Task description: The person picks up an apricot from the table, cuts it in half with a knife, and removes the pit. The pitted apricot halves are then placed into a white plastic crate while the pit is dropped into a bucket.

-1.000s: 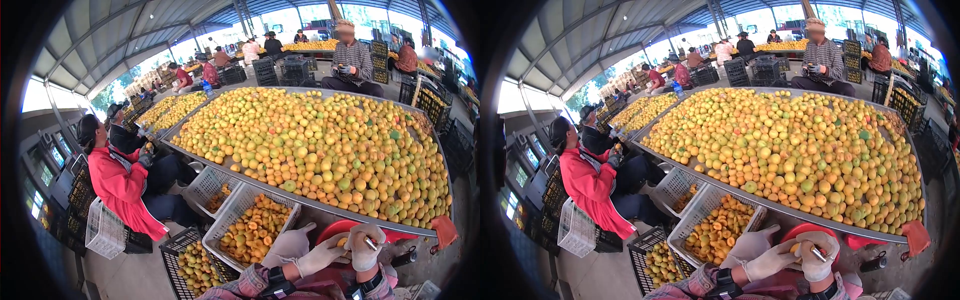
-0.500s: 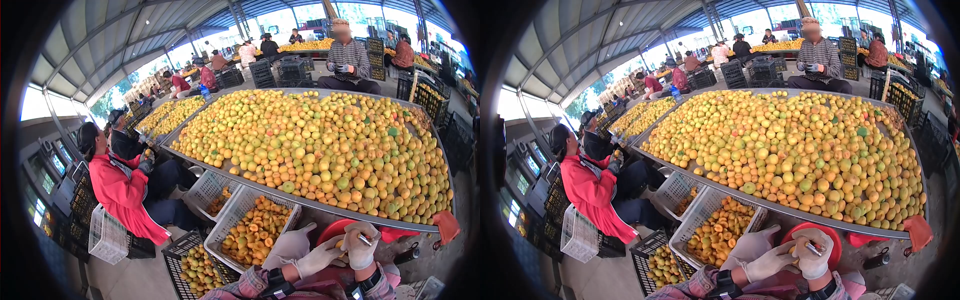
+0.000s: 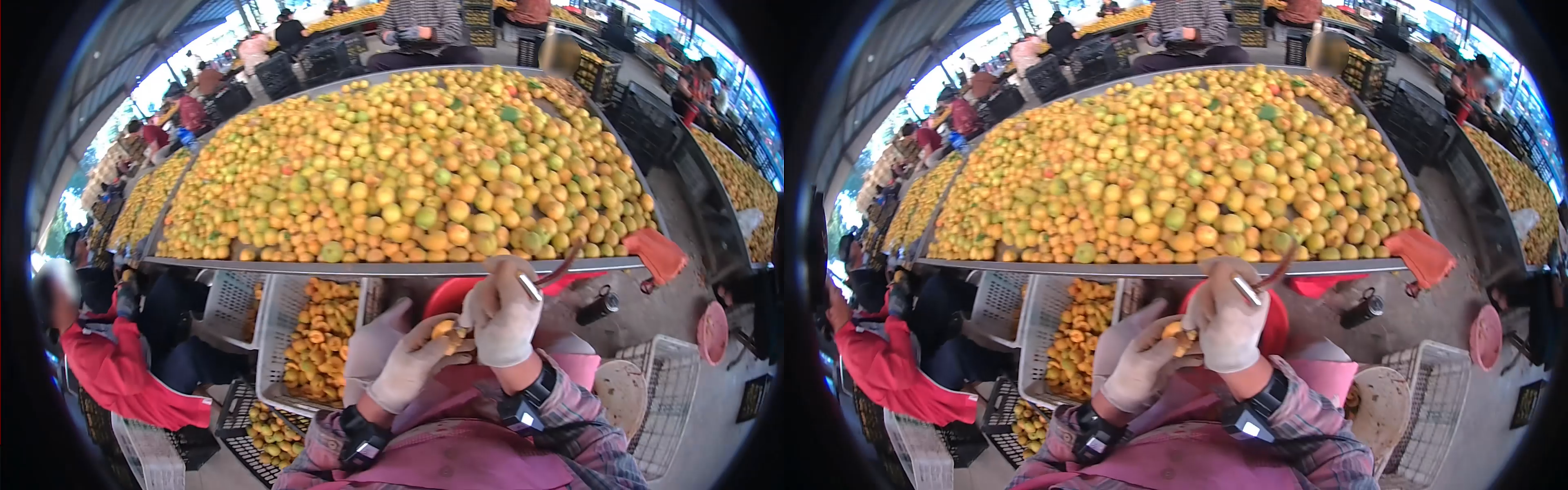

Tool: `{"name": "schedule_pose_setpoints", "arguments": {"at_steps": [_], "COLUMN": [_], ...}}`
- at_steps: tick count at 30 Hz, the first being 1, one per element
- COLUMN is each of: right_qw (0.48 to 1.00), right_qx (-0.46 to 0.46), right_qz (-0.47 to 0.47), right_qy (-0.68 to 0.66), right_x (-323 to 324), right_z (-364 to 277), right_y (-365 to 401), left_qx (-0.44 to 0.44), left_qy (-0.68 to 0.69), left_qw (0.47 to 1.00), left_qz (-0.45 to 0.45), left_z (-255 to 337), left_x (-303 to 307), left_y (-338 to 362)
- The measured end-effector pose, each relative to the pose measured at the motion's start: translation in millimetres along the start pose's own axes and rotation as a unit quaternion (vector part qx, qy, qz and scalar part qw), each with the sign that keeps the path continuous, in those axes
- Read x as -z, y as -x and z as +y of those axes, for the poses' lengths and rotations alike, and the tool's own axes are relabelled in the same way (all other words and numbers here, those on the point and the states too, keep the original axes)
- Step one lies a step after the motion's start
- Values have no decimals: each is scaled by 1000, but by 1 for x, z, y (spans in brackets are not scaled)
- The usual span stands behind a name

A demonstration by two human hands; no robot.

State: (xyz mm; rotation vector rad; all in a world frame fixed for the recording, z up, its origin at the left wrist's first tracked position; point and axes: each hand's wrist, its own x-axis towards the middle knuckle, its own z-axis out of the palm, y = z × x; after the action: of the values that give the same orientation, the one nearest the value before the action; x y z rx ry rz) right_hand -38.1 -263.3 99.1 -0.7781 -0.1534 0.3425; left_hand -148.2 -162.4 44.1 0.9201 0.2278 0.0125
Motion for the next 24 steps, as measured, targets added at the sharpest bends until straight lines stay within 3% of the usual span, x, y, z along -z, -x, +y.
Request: {"name": "schedule_pose_setpoints", "arguments": {"at_steps": [3, 5, 6, 8, 9, 11, 17, 20, 22, 24], "right_qw": [997, 975, 975, 992, 982, 984, 976, 995, 978, 974], "right_qx": [6, 92, 91, 53, 101, 89, 54, -7, 2, -4], "right_qz": [1, -47, -48, -16, -56, -68, -81, -33, -70, -100], "right_qy": [81, 195, 196, 111, 147, 138, 196, 98, 196, 204], "right_x": [4, 7, 6, -2, 4, 12, 6, 0, 0, 0], "right_z": [4, 10, 11, 8, 13, 22, 23, 27, 28, 26], "right_y": [-1, 1, 4, 12, 12, 15, 11, 9, 6, 3], "left_qx": [-13, -29, -29, -79, -79, -124, -151, -155, -161, -165], "left_qy": [29, 16, 17, -144, -143, -153, -257, -243, -260, -277], "left_qw": [999, 999, 999, 984, 984, 978, 947, 950, 944, 938], "left_qz": [-3, 10, 11, 66, 67, 69, 120, 123, 127, 130], "left_z": [-3, -2, -2, -4, -6, -12, -17, -18, -22, -25], "left_x": [-4, -9, -10, -10, -11, -8, -1, -1, 3, 8], "left_y": [1, 1, 1, -1, -2, -5, -8, -9, -9, -10]}}
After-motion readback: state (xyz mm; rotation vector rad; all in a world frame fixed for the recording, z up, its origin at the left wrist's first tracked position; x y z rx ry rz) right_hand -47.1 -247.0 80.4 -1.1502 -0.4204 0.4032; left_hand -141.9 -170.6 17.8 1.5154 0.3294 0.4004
